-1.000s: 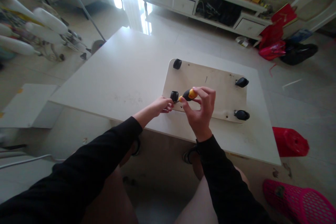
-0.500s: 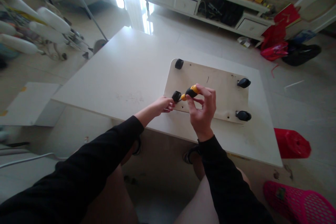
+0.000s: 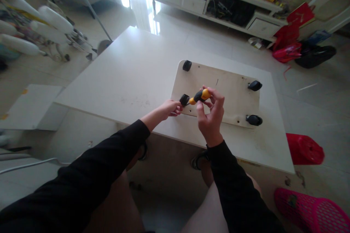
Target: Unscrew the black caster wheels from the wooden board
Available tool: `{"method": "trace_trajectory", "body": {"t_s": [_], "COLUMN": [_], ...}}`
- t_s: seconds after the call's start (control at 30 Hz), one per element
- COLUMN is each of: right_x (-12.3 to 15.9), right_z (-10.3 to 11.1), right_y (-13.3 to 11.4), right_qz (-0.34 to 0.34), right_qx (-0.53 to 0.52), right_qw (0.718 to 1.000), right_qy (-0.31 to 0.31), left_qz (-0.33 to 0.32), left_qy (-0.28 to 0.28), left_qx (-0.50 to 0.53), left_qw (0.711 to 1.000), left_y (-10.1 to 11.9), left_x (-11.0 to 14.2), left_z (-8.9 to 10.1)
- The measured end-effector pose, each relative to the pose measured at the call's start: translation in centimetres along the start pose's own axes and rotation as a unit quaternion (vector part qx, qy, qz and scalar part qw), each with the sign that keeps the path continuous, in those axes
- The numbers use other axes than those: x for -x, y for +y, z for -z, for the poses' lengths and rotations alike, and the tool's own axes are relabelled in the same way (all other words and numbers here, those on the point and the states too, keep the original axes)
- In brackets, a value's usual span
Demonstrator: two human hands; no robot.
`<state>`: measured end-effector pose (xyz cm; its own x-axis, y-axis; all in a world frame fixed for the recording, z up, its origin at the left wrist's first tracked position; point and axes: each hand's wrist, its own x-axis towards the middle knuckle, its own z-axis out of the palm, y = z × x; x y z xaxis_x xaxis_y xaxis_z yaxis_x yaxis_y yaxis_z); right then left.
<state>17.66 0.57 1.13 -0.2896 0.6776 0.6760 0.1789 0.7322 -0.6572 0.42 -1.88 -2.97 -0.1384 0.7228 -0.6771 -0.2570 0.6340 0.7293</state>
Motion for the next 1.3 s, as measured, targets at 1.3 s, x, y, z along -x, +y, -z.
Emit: {"method": "trace_trajectory", "body": {"t_s": [1.3], "right_x": [0.42], "right_z": [0.28], "right_y": [0.14], "right_qz": [-0.005], "right_qx": [-0.045], "right_qw": [0.999], "right_qy": [-0.006], "left_qz": [-0.006], "left_qy": [0.001], "left_qx": [-0.005], "left_qw": [1.0], "left_y": [0.07], "left_x": [-0.04], "left_z": [-0.25]}}
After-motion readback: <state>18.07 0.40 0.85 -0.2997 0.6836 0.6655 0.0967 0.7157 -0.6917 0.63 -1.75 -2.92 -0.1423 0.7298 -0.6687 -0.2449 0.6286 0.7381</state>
